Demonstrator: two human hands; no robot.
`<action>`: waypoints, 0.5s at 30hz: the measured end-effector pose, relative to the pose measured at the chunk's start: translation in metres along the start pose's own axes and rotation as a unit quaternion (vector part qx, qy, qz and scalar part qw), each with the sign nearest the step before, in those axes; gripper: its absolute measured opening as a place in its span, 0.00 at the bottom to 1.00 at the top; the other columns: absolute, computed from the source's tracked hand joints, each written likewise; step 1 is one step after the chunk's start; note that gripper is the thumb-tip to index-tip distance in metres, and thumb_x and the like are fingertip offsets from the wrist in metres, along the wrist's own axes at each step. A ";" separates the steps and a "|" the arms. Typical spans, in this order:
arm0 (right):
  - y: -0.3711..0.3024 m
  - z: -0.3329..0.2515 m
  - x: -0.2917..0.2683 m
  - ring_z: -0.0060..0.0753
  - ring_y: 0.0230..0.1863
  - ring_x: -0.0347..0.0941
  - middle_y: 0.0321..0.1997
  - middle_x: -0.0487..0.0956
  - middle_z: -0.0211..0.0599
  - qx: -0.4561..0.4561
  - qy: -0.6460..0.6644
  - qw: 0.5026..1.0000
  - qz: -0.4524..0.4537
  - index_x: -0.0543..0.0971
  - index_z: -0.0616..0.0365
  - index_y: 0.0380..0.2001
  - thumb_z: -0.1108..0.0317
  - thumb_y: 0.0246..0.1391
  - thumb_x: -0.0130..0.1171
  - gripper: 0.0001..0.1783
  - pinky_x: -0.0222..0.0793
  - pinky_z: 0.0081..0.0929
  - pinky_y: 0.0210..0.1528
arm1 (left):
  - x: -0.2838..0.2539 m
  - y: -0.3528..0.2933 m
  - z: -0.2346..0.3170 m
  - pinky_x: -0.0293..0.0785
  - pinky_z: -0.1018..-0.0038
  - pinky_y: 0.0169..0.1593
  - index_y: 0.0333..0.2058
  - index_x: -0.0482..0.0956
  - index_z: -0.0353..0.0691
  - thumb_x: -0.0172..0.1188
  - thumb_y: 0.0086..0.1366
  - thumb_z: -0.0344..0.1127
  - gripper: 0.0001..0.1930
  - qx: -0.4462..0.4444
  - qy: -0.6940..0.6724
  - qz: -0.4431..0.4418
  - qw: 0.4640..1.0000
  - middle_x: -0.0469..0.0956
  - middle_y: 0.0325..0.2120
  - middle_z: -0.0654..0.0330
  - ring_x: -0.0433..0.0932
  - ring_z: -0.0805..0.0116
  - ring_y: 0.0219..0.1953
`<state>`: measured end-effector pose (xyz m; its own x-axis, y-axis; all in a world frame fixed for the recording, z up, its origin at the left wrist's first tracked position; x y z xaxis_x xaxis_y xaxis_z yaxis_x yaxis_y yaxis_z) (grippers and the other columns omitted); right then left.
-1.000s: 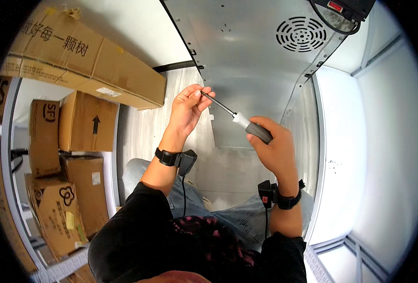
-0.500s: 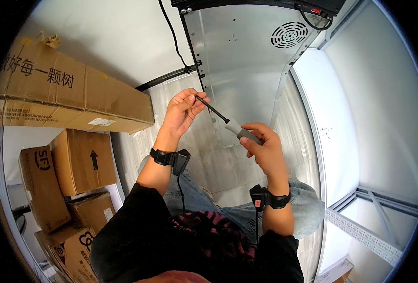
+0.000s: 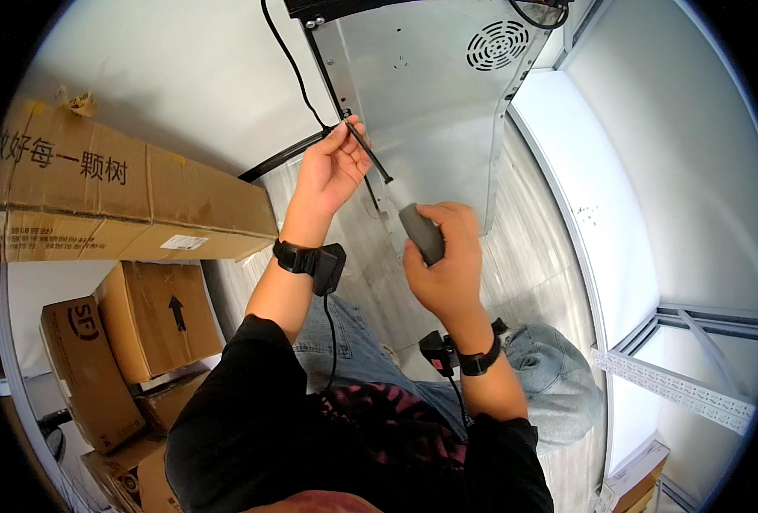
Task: The person uses a screwdriver to tighten screws on the back panel of a large appliance. They repeatedly pick up screws and secure them into place on the metal casing.
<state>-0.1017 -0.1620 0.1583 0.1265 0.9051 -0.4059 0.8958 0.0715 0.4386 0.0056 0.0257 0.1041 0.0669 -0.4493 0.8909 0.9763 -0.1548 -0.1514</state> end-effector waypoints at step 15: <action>0.006 -0.004 0.032 0.45 0.40 0.71 0.41 0.71 0.45 -0.017 0.025 0.998 0.064 0.75 0.62 0.40 0.79 0.39 0.60 0.19 0.69 0.33 0.40 | 0.008 0.022 0.010 0.71 0.78 0.36 0.39 0.75 0.40 0.50 0.67 0.37 0.09 0.026 0.020 0.044 0.999 0.79 0.29 0.66 0.74 0.76 0.29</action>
<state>-0.0943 -0.1307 0.1510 0.2164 0.9274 -0.3051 0.8586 -0.0319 0.5117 0.0297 0.0274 0.1122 0.1457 -0.4934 0.8575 0.9764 -0.0679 -0.2049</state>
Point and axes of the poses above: each hand's wrist, its own y-axis towards the middle knuckle, its own x-axis out of the palm, z = x × y, the point moved 3 cm from there along y, towards the middle knuckle
